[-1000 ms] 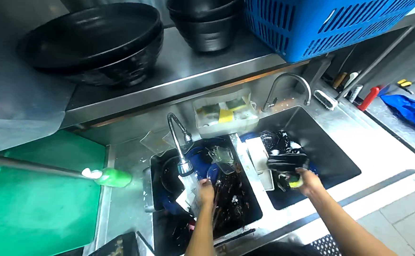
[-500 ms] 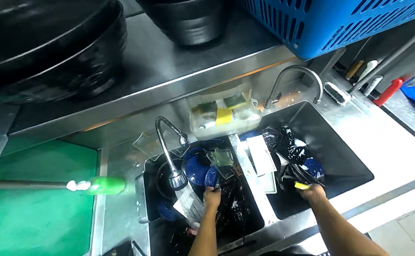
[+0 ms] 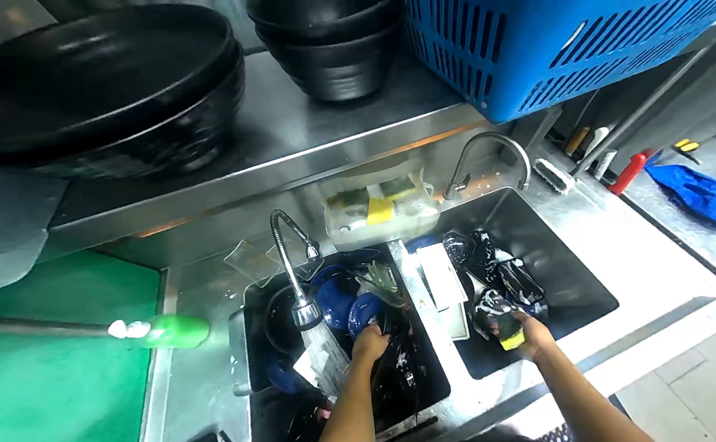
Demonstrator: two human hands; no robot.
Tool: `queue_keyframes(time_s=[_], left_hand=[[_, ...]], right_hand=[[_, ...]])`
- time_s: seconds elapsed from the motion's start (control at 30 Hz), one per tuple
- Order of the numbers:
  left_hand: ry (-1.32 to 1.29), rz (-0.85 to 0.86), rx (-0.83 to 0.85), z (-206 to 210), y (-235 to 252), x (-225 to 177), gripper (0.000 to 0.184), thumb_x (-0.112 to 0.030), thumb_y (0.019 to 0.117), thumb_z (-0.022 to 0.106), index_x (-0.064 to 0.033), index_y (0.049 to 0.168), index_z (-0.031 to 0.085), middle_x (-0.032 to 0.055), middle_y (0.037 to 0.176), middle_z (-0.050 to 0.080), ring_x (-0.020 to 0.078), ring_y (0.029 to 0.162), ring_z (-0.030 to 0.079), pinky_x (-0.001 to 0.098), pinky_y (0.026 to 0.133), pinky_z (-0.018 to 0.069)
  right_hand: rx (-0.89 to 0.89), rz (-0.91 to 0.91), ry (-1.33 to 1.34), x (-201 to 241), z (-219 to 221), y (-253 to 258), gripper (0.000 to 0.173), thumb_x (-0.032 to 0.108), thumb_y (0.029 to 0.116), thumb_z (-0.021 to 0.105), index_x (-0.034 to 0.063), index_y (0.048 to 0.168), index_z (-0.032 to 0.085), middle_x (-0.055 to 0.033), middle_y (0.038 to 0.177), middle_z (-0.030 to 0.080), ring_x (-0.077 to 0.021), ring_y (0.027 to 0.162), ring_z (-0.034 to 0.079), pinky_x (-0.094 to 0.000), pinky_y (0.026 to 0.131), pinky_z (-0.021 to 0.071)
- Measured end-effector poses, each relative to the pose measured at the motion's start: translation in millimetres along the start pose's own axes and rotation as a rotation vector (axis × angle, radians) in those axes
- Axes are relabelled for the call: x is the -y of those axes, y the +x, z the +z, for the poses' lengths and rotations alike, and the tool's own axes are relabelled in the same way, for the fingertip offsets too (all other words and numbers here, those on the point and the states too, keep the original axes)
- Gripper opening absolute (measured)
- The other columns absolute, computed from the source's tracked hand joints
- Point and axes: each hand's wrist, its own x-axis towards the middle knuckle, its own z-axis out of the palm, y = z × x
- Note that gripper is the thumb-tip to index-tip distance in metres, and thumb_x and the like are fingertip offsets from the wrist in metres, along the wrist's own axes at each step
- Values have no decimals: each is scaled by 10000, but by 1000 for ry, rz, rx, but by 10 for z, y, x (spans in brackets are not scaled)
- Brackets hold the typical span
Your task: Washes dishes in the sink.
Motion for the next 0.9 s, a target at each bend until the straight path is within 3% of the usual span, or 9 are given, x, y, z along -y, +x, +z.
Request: queue_keyframes(time_s=[0.27, 0.33, 0.4, 0.47, 0.53, 0.63, 0.73, 0.83, 0.9], left_hand=[[-270, 239, -99, 219, -152, 343, 269, -303, 930, 627, -51, 846, 581, 123, 847, 586, 272, 825, 585, 490, 778, 488], [-345, 218, -128, 266, -204, 371, 247, -299, 920, 651, -58, 920, 596, 125, 895, 607, 270, 855, 599, 493, 794, 501], [-358, 176, -137, 276, -216, 349, 402, -389, 941, 694, -59, 1164, 643, 158, 1099, 682, 292, 1026, 664, 520, 927, 533], [-253, 118, -121, 224, -176, 236, 576, -520, 942, 684, -115, 1345, 612, 136, 1296, 660, 285, 1198, 636, 530, 1047, 490], [-72, 72, -71, 146, -150, 121, 565, -496, 977, 626, -148, 1420, 580, 118, 1400, 617, 288, 1306, 581, 548, 1106, 441], [26, 70, -58, 48, -189, 71, 501, -409, 965, 612, -155, 1396, 607, 124, 1344, 651, 303, 1263, 609, 574, 1069, 463], [-267, 117, -230, -49, -385, 243, 421, -312, 931, 653, -79, 1282, 665, 170, 1190, 700, 320, 1139, 663, 583, 993, 508], [-784, 27, -468, -173, -836, 478, 502, -217, 949, 675, 6, 1385, 564, 241, 1307, 621, 351, 1231, 590, 574, 1038, 474], [-1154, -18, -499, -263, -1140, 573, 483, -139, 955, 665, 1, 1395, 523, 209, 1262, 625, 292, 1136, 617, 511, 938, 533]], right_hand=[[78, -24, 72, 154, -124, -360, 368, 305, 1086, 383, 20, 1296, 485, -221, 973, 659, -320, 763, 683, -470, 656, 602], [96, -27, 67, 173, -132, -437, 363, 294, 1087, 378, 16, 1295, 487, -223, 981, 658, -320, 771, 683, -467, 663, 603], [103, -23, 65, 160, -96, -511, 357, 290, 1086, 387, 22, 1302, 484, -221, 977, 659, -319, 762, 685, -463, 659, 604], [108, -27, 64, 164, -29, -583, 343, 277, 1085, 392, 21, 1291, 488, -215, 958, 659, -308, 742, 677, -456, 646, 597], [113, -30, 52, 168, 46, -643, 333, 262, 1085, 407, 23, 1300, 495, -211, 968, 664, -305, 749, 681, -454, 648, 599], [136, -53, 43, 177, 128, -720, 344, 270, 1088, 418, 25, 1318, 492, -217, 989, 670, -317, 772, 696, -464, 662, 611], [166, -101, 69, 198, 151, -801, 431, 366, 1100, 373, 28, 1339, 493, -229, 1002, 680, -342, 795, 703, -487, 674, 610], [197, -63, 112, 100, 171, -865, 477, 422, 1087, 326, 41, 1317, 497, -224, 998, 669, -347, 791, 689, -506, 670, 598], [202, -43, 37, -55, 287, -921, 451, 393, 1089, 322, 42, 1319, 489, -217, 1004, 664, -349, 800, 687, -519, 672, 594]])
